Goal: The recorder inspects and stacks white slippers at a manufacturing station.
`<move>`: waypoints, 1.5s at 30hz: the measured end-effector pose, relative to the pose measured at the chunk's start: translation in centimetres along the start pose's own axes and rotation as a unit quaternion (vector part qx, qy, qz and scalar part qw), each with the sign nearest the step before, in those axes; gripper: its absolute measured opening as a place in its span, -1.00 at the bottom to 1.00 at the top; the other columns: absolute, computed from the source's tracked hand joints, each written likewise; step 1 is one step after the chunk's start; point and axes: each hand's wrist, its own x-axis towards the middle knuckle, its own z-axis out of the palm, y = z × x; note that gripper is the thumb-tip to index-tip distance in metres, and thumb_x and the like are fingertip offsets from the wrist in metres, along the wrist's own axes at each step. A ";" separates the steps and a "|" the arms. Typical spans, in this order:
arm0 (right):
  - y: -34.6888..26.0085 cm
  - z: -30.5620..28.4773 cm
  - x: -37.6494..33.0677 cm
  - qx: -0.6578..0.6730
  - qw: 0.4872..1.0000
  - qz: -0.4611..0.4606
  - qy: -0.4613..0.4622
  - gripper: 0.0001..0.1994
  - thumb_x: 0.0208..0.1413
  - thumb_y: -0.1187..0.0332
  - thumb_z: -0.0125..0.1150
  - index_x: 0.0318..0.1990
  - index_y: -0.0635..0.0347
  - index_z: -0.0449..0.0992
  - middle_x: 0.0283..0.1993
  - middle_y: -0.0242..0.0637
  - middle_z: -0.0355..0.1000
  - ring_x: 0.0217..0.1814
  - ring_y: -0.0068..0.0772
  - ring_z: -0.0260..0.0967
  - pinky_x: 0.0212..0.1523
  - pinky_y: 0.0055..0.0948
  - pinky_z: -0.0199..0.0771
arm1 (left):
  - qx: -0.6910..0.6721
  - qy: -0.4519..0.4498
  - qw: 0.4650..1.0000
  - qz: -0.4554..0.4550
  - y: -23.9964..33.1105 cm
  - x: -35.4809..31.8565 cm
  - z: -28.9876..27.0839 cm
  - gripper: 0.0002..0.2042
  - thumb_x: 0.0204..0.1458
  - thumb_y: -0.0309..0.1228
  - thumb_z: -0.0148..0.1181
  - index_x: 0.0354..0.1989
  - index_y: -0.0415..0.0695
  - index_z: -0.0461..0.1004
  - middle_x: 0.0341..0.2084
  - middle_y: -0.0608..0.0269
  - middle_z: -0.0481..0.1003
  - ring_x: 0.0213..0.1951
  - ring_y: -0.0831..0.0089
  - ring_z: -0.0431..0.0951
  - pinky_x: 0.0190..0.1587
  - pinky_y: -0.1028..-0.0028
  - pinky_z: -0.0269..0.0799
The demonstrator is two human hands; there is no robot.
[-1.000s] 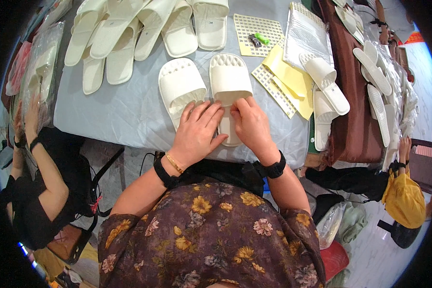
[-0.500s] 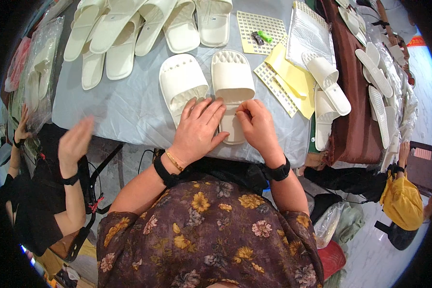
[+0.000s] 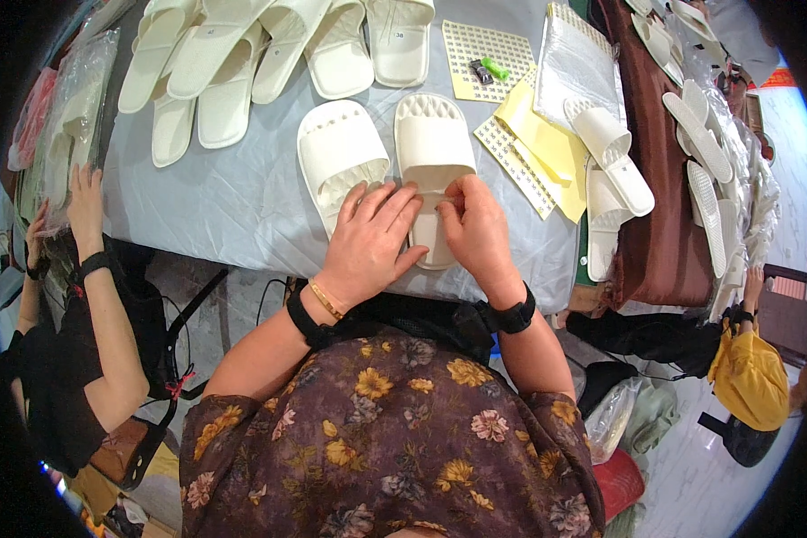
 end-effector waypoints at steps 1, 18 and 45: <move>0.1 0.1 0.0 0.016 1.000 0.017 0.005 -0.83 0.05 0.47 0.21 -0.22 0.23 0.37 -0.32 -0.05 0.42 -0.28 0.07 0.43 -0.29 -0.09 0.44 | 0.000 0.000 1.000 0.000 0.0 0.0 0.0 -0.41 -0.02 -0.14 0.29 0.16 -0.20 0.38 0.18 0.17 0.35 0.23 0.17 0.28 0.33 0.06 0.04; 0.8 -0.6 -0.4 0.075 0.997 0.022 0.023 -0.85 0.04 0.52 0.20 -0.23 0.28 0.41 -0.30 -0.06 0.44 -0.30 -0.06 0.45 -0.28 -0.20 0.46 | -0.090 0.040 0.995 -0.010 -0.4 -0.1 -0.9 -0.55 -0.01 -0.23 0.31 0.05 -0.14 0.48 0.12 0.10 0.39 0.21 0.09 0.30 0.27 0.12 0.14; 2.9 -1.0 -2.0 0.232 0.969 0.048 0.075 -0.88 0.08 0.58 0.18 -0.21 0.29 0.46 -0.38 -0.30 0.45 -0.41 -0.55 0.38 -0.35 -0.53 0.41 | -0.087 0.121 0.983 -0.105 -0.8 3.4 -10.7 -0.55 -0.03 -0.22 0.31 -0.17 -0.42 0.44 -0.03 -0.21 0.41 0.13 -0.12 0.33 0.17 0.12 0.26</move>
